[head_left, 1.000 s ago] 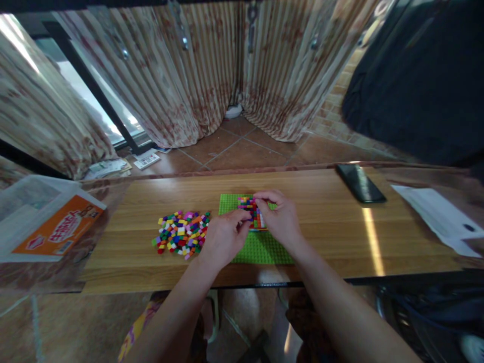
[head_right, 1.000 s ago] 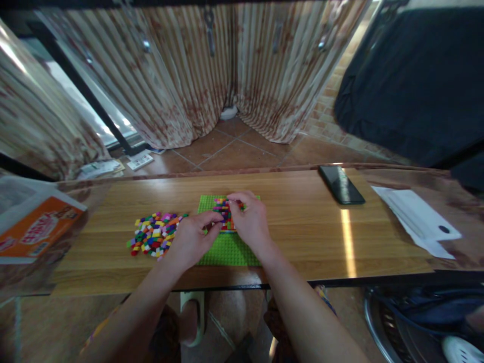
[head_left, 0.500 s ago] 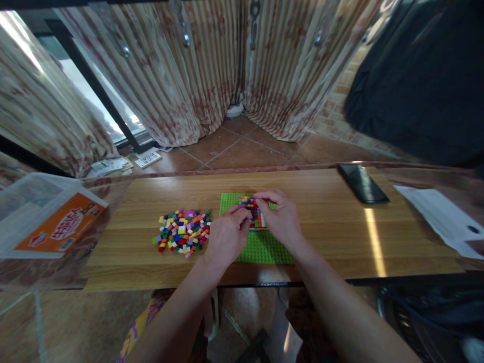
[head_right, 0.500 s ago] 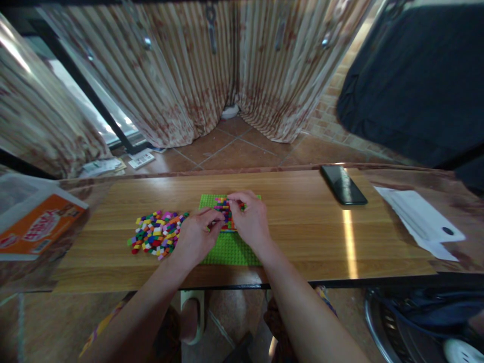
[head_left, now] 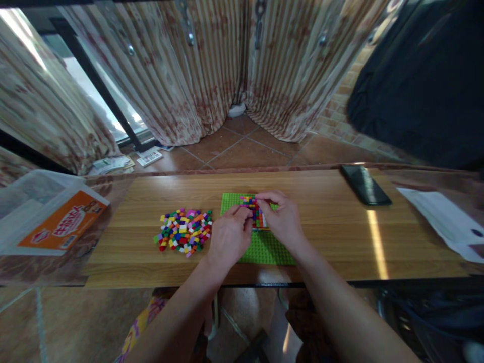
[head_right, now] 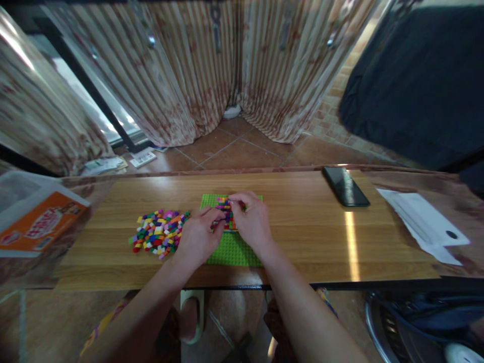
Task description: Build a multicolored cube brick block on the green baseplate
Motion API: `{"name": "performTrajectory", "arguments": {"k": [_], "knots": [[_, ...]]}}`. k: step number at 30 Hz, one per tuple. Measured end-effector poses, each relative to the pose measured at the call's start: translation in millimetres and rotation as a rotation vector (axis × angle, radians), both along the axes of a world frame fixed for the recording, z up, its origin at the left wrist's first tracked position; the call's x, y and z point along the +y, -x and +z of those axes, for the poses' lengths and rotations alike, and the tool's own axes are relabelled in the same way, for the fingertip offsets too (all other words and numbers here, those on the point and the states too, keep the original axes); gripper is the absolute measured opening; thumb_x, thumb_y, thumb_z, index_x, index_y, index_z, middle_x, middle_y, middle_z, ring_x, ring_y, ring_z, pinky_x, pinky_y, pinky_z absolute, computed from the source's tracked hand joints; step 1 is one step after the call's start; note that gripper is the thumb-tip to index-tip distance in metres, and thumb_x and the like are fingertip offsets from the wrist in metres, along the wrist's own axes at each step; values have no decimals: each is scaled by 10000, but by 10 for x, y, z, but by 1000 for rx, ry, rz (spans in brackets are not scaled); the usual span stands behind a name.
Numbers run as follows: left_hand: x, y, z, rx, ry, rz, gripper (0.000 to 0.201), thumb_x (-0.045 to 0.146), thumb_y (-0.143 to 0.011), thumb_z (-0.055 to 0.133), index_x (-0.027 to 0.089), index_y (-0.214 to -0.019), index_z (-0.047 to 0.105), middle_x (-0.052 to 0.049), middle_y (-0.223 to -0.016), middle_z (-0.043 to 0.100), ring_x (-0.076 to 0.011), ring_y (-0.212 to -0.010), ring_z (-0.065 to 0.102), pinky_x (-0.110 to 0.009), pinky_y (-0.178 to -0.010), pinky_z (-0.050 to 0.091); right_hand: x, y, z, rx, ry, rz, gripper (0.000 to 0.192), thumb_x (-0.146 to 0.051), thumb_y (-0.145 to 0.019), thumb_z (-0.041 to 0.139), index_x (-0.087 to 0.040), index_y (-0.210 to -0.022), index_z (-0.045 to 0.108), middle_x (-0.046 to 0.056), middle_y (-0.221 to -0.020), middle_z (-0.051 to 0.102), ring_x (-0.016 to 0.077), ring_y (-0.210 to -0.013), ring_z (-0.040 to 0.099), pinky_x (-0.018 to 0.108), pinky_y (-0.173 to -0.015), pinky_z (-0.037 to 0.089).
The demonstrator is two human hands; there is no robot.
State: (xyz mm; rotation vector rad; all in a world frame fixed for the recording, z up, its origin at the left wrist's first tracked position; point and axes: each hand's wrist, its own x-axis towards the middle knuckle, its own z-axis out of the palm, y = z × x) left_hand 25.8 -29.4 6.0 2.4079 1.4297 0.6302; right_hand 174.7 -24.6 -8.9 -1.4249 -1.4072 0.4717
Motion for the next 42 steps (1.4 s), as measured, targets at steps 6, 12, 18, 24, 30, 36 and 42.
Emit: {"name": "performTrajectory", "arguments": {"k": [6, 12, 18, 24, 30, 36, 42], "knots": [[3, 0, -17, 27, -36, 4, 134, 178, -894, 503, 210, -867, 630, -23, -871, 639, -161, -772, 605, -266, -681, 454, -5, 0, 5, 0, 2, -7, 160, -257, -815, 566, -224, -834, 722, 46, -877, 706, 196, -853, 657, 355, -812, 513], [-19, 2, -35, 42, -49, -15, 154, 169, -899, 481, 207, -864, 626, -27, -871, 629, -159, -765, 597, -265, -669, 439, -2, -6, 9, -1, 7, -20, 158, -243, -810, 567, -216, -826, 722, 49, -874, 708, 196, -849, 655, 352, -809, 505], [-33, 10, -11, 33, -35, -36, 167, 172, -901, 474, 202, -856, 632, -30, -854, 623, -160, -763, 597, -269, -683, 450, 4, -13, 11, 9, 18, -34, 159, -245, -808, 569, -212, -815, 724, 49, -865, 710, 195, -845, 656, 345, -807, 500], [-16, 67, 8, -34, -31, -8, 139, 186, -891, 519, 200, -900, 658, -29, -883, 653, -159, -789, 616, -268, -718, 470, -1, -31, 28, 19, 30, -83, 165, -254, -799, 575, -202, -825, 730, 55, -888, 712, 209, -855, 657, 353, -805, 496], [-86, 89, -62, -6, -80, -60, 225, 197, -914, 505, 244, -1084, 646, -11, -946, 655, -157, -837, 625, -269, -731, 488, 18, -66, -3, -59, 62, -131, 228, -278, -829, 531, -176, -897, 723, 73, -937, 704, 204, -877, 643, 353, -835, 486], [-140, 45, -70, 135, -105, -84, 266, 190, -940, 451, 232, -1128, 634, -32, -974, 643, -167, -845, 612, -283, -732, 493, 61, -100, -104, -208, 179, -183, 338, -355, -855, 512, -142, -1043, 695, 136, -1055, 675, 252, -977, 614, 407, -891, 467], [-191, -24, -68, 267, -163, -60, 282, 158, -928, 451, 197, -1149, 621, -56, -994, 641, -200, -861, 605, -315, -707, 492, 125, 6, -199, -262, 241, -152, 390, -345, -907, 403, -128, -1076, 680, 146, -1050, 689, 261, -1012, 598, 420, -935, 434]]}}
